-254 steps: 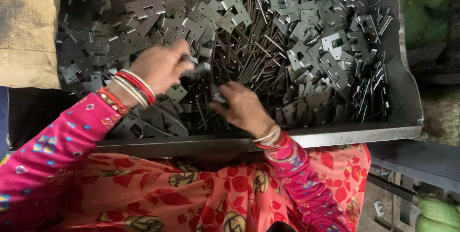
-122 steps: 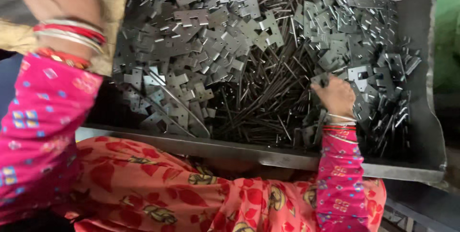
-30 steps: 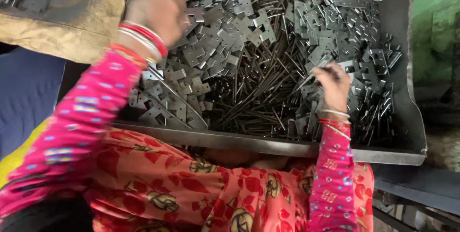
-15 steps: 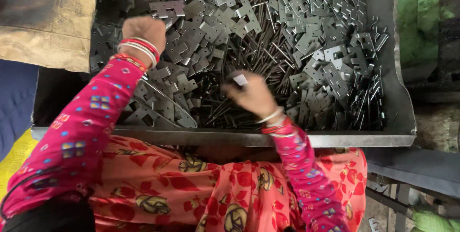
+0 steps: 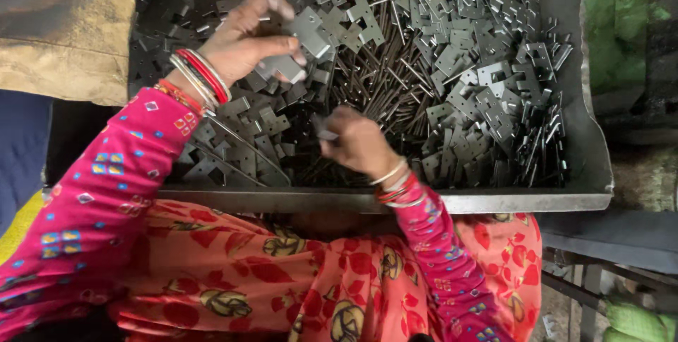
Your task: The person sits on the floor and repeatedly picks up small metal brackets and pins from a large metal tray. They insert the pins into the brackets by hand and place the assembled units back into the tray. The process is continuous and repetitive throughout the clip.
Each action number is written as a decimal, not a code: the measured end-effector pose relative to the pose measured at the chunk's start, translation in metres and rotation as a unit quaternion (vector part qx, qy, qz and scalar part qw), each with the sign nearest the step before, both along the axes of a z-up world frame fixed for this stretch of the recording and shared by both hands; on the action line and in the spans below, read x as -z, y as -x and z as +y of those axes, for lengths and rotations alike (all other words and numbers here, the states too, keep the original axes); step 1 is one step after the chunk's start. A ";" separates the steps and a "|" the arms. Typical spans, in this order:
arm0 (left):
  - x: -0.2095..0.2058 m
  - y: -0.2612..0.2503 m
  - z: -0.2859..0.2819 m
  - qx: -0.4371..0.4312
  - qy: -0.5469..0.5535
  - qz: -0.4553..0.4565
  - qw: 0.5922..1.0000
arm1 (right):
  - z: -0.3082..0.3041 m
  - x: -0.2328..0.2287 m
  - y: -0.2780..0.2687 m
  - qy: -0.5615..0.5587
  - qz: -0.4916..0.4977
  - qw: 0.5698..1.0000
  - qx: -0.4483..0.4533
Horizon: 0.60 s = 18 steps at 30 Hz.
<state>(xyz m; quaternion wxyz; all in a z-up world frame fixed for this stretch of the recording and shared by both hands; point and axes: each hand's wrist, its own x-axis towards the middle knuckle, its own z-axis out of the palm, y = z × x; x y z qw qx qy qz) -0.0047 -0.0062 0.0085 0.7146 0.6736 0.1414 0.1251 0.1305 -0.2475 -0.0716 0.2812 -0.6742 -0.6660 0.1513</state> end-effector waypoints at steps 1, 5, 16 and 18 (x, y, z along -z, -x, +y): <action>0.000 0.000 -0.001 -0.004 -0.044 -0.021 0.999 | -0.007 -0.003 -0.014 -0.020 0.096 0.995 0.012; 0.003 -0.002 -0.006 -0.066 0.039 -0.045 0.996 | -0.032 -0.004 -0.049 -0.073 0.528 0.828 0.176; 0.039 -0.006 -0.136 0.018 -0.212 0.142 0.967 | -0.024 -0.013 0.002 -0.031 0.730 0.660 0.176; 0.045 -0.006 -0.147 0.023 -0.455 0.162 0.875 | -0.022 -0.017 0.012 -0.045 0.675 0.717 0.167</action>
